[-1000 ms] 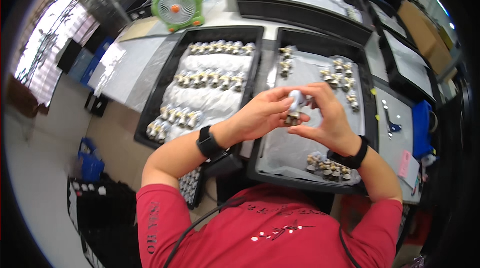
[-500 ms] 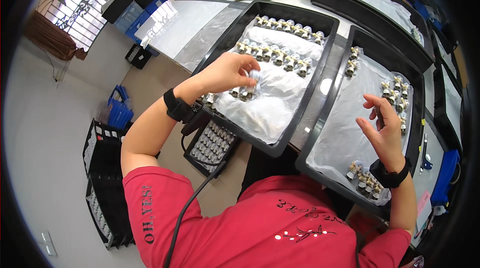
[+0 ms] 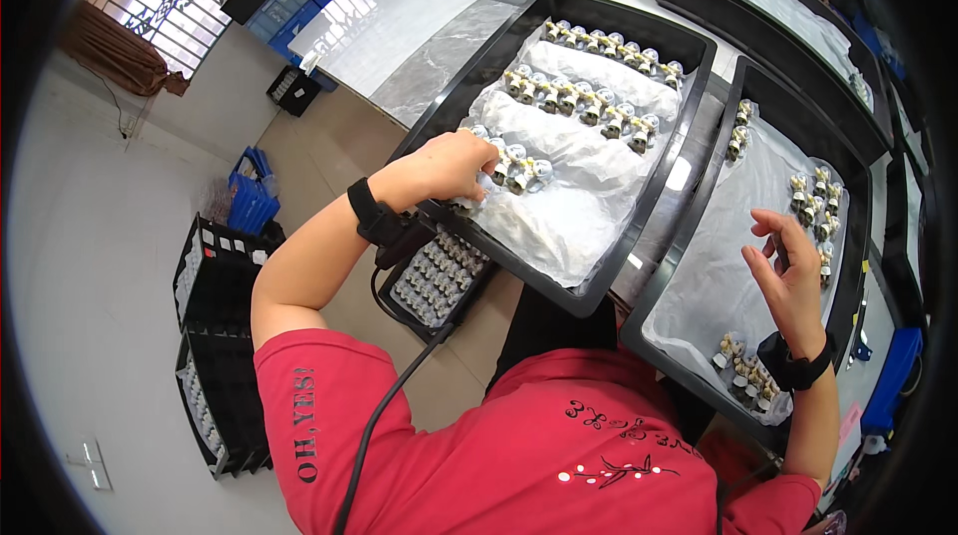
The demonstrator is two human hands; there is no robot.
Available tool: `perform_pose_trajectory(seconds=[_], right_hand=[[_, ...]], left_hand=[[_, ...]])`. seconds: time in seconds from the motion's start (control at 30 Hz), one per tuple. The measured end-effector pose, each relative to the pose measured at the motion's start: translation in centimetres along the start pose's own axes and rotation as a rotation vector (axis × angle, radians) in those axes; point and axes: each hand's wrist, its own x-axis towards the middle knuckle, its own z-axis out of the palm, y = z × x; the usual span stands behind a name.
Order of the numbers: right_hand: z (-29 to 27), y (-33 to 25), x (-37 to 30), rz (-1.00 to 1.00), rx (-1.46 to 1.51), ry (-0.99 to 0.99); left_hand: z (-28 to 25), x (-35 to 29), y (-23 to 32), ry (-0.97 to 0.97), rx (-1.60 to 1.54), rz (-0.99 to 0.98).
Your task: The recorder assembles small white and gold components using tweezers and hands at a workstation.
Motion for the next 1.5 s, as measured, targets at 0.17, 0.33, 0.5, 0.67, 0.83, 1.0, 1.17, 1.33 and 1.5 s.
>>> perform_pose_trajectory(seconds=[0.17, 0.33, 0.5, 0.67, 0.83, 1.0, 1.17, 1.33, 1.5], right_hand=[[-0.4, -0.2, -0.3, 0.026, 0.002, -0.003], [-1.8, -0.6, -0.1, 0.032, -0.003, 0.023], [-3.0, 0.8, 0.1, 0.082, -0.162, -0.243], [-4.6, 1.3, -1.6, 0.151, -0.417, -0.7], [-1.8, 1.4, -3.8, 0.099, -0.503, -0.938], [-1.5, 1.0, -3.5, 0.013, -0.483, -1.005], [-3.7, -0.3, -1.4, 0.0, -0.18, -0.542], [-4.3, -2.4, 0.5, -0.092, 0.016, -0.19], [-3.3, -1.2, 0.4, -0.113, 0.124, -0.096]], left_hand=[[1.4, 0.2, -0.6, 0.023, 0.04, 0.094], [0.9, 0.2, -0.2, 0.013, 0.106, 0.075], [-3.0, -1.1, 6.2, 0.203, -0.131, 0.166], [-4.6, -0.7, 14.7, 0.083, -0.546, 0.522], [-3.6, 2.5, 20.4, -0.043, -0.79, 0.683], [-1.4, 5.7, 23.0, -0.207, -0.97, 0.722], [0.5, 6.9, 22.3, -0.199, -1.188, 0.561], [1.2, 7.6, 21.7, -0.578, -1.678, 0.431], [1.5, 7.9, 21.8, -0.571, -1.801, 0.526]])
